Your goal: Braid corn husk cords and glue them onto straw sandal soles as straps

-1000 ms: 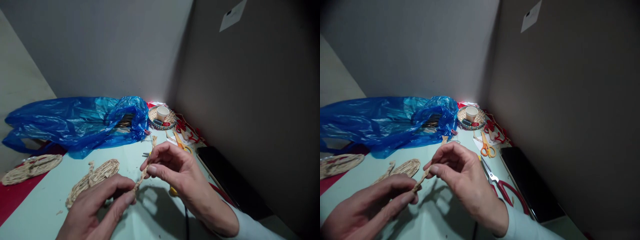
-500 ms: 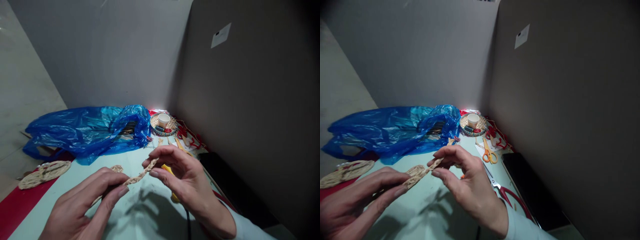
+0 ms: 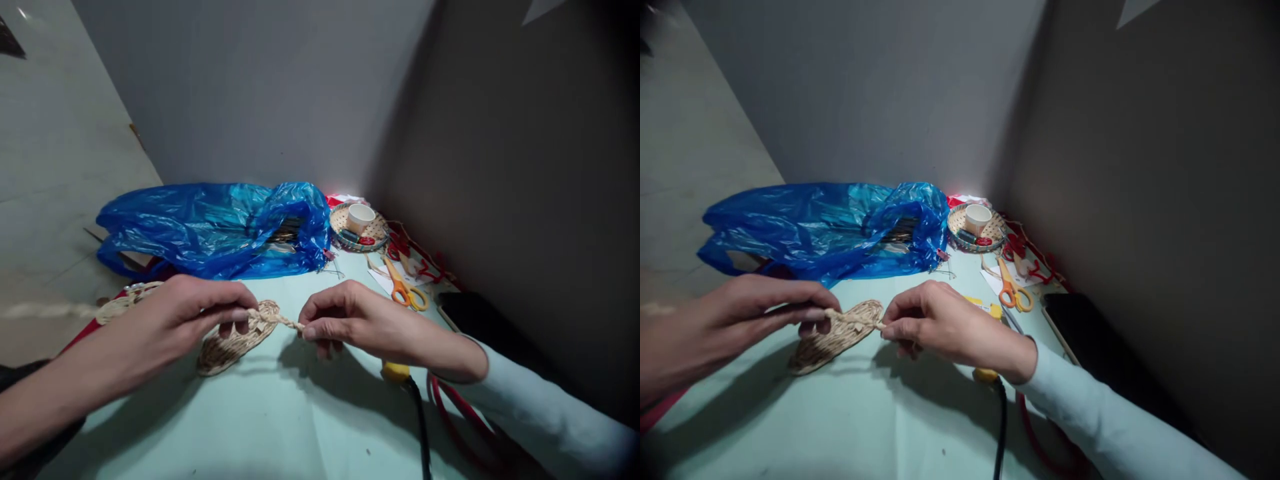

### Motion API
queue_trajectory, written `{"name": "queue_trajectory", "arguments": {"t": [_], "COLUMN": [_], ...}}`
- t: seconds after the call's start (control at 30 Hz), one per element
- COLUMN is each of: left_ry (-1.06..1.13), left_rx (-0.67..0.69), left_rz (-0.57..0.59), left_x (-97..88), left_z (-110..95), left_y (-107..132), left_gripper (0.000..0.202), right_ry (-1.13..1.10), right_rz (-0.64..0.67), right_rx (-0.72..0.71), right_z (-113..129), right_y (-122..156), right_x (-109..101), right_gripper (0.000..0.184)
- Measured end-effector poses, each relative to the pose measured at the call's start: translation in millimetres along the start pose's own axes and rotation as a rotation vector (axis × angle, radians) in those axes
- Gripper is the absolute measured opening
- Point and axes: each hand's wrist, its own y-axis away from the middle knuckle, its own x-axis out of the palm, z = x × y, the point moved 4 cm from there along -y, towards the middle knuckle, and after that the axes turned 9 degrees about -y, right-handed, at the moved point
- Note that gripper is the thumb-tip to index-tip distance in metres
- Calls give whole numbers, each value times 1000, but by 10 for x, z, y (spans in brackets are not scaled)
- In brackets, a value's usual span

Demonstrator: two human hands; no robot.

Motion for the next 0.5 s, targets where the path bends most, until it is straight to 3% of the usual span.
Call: {"name": "queue_trajectory", "arguments": {"t": [0.1, 0.2, 0.33, 0.5], "left_ry": [-197, -301, -405, -462], "left_rx": [137, 158, 124, -48], "left_rz": [110, -74, -392, -279], "left_x": [-32, -66, 1, 282], "left_z": [80, 134, 219, 576], "left_y": [-139, -195, -62, 75], "left_gripper": [28, 27, 31, 31], "right_ry": [-170, -280, -329, -308], "right_rz": [126, 155, -6, -249], "right_rx": [107, 135, 58, 24], "right_z": [21, 31, -25, -162], "right_y": [-120, -190, -214, -126], "right_x": [106, 194, 165, 6], "right_gripper": [26, 31, 27, 22]}}
